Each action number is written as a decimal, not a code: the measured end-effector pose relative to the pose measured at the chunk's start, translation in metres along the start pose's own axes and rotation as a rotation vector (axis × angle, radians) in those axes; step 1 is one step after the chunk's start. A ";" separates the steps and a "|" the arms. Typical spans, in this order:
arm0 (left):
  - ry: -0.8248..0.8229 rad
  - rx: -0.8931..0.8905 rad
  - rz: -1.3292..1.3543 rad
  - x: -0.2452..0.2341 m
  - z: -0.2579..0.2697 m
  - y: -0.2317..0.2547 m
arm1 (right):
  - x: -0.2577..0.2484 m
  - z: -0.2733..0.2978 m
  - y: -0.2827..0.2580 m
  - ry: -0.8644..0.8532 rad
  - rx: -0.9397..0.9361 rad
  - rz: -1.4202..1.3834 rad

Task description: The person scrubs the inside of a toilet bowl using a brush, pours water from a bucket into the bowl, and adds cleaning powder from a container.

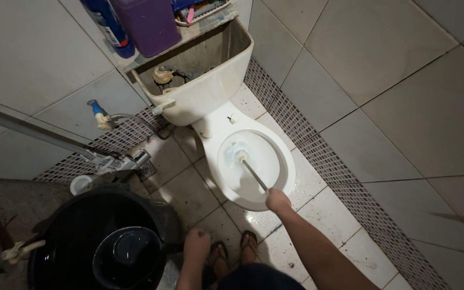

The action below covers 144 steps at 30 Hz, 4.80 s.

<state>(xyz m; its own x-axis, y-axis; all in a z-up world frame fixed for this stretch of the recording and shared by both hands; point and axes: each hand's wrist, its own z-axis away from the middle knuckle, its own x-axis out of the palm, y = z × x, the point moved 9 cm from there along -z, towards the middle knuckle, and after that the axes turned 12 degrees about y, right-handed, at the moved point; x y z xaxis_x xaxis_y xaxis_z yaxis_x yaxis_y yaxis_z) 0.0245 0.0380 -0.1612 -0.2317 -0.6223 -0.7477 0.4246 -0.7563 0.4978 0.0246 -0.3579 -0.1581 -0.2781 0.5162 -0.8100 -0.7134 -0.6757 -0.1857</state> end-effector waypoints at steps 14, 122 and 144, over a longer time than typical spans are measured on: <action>-0.122 -0.011 -0.025 -0.008 -0.004 0.044 | -0.078 0.063 0.023 0.401 -0.394 -0.440; 0.203 -0.025 0.101 0.103 0.477 -0.076 | 0.046 0.217 0.361 -0.476 0.430 -1.261; 0.057 -0.133 0.050 0.223 0.394 0.095 | -0.078 0.071 0.351 -0.282 0.261 -1.042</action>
<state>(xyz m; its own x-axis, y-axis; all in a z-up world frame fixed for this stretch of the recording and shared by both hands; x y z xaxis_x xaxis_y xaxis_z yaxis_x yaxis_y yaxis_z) -0.3314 -0.2522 -0.1071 -0.1593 -0.6429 -0.7492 0.5474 -0.6891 0.4749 -0.2496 -0.5981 -0.1205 0.4238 0.8909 -0.1634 -0.7874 0.2732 -0.5526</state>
